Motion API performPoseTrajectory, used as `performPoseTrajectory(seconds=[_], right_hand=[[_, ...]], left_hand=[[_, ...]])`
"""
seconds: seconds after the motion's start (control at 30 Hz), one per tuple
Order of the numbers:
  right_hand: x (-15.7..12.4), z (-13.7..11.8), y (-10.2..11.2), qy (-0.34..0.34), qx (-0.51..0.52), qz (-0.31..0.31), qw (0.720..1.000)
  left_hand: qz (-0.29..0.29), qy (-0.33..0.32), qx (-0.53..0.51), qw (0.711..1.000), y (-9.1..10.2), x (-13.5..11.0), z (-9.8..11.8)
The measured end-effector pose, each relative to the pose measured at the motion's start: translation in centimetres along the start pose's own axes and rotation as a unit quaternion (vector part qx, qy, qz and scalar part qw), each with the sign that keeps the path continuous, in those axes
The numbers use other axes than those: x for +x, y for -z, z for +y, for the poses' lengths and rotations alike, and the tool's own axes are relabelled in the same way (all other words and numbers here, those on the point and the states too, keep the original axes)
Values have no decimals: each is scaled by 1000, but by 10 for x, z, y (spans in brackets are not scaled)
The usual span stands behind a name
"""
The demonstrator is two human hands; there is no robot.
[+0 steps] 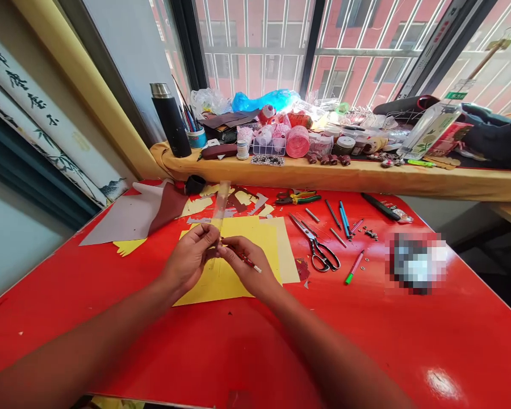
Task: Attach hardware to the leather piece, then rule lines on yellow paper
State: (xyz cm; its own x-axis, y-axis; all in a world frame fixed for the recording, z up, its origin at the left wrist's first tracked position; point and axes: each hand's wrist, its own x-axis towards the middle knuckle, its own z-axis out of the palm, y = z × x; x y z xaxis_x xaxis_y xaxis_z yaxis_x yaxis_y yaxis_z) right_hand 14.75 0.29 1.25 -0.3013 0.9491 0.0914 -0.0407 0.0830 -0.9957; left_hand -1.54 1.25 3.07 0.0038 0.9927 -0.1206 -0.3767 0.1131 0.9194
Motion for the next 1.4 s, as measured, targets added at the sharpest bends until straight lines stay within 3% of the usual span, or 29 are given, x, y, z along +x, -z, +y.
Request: performPoseTrajectory(seconds=[0.23, 0.37, 0.47, 0.57, 0.7, 0.8, 0.97, 1.17, 1.27, 1.4], right_hand=[[2, 14, 8, -5, 47, 10, 999], [3, 11, 18, 20, 17, 12, 1000], [6, 7, 35, 7, 8, 64, 998], [7, 3, 56, -9, -14, 95, 995], [1, 6, 80, -17, -39, 89, 995], [-4, 16, 92, -21, -81, 97, 992], [-9, 31, 102, 23, -209, 113, 971], [-19, 24, 91, 165, -367, 108, 909], [-24, 25, 78, 209, -402, 74, 889], [-26, 32, 71, 224, -439, -11, 870]], left_hand=[[50, -19, -54, 997, -25, 5, -20], [43, -33, 15, 998, -24, 5, -18], [34, -56, 100, 993, -12, 2, -10], [-22, 12, 121, 992, 6, -1, -2], [34, 21, 90, 995, 31, 0, 8], [42, 5, 145, 989, 51, 6, 10], [26, -8, 314, 949, 71, 10, -10], [11, -61, 382, 922, 58, -7, -33], [-5, -64, 438, 897, 50, -13, -38], [-42, -115, 528, 841, 48, -12, -41]])
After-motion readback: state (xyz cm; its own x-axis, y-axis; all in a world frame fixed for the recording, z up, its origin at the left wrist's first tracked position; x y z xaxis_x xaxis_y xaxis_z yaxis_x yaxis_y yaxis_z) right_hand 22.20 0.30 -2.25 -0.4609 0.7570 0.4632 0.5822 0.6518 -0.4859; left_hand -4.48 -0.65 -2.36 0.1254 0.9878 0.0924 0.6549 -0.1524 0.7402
